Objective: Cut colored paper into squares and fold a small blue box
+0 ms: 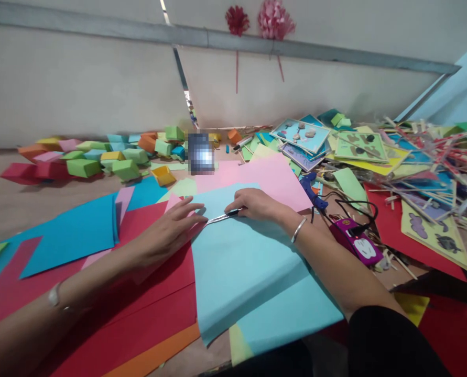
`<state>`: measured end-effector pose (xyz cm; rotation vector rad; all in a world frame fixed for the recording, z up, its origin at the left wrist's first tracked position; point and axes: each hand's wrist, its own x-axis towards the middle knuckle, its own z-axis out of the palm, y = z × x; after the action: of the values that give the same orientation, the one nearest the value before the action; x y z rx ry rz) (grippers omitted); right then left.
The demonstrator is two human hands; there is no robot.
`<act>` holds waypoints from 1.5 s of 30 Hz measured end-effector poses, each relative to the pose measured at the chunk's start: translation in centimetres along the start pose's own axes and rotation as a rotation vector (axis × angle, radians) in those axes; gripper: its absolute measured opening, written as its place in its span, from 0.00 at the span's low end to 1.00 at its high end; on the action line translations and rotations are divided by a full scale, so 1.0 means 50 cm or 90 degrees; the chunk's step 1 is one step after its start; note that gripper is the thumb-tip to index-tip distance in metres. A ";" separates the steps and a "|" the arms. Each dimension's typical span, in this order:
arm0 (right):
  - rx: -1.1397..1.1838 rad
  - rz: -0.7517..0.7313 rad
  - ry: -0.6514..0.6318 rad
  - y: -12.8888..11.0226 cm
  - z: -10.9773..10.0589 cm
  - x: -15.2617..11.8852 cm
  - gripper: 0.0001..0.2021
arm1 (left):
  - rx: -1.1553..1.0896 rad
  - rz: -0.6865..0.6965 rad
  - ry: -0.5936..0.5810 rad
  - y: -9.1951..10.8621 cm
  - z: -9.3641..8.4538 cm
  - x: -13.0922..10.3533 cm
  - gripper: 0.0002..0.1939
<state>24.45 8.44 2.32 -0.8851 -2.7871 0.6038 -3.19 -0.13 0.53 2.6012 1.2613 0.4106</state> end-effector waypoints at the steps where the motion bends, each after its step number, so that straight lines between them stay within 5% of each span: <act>1: -0.006 -0.012 -0.003 0.003 0.002 0.000 0.18 | -0.011 0.004 0.002 -0.009 0.009 0.001 0.21; 11: -0.020 -0.127 -0.027 0.009 0.014 0.001 0.19 | 0.159 -0.084 -0.070 -0.015 0.022 0.008 0.28; 20: -0.051 -0.138 -0.064 -0.007 -0.003 -0.002 0.17 | 0.146 -0.119 -0.124 -0.012 0.018 0.013 0.28; 45: -0.022 -0.109 -0.136 -0.050 0.002 0.008 0.13 | 0.105 -0.086 -0.042 -0.027 0.036 0.006 0.27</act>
<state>22.78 6.77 3.28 -0.6097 -3.0319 0.6584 -3.36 0.79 -1.52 2.6169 1.4952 0.2013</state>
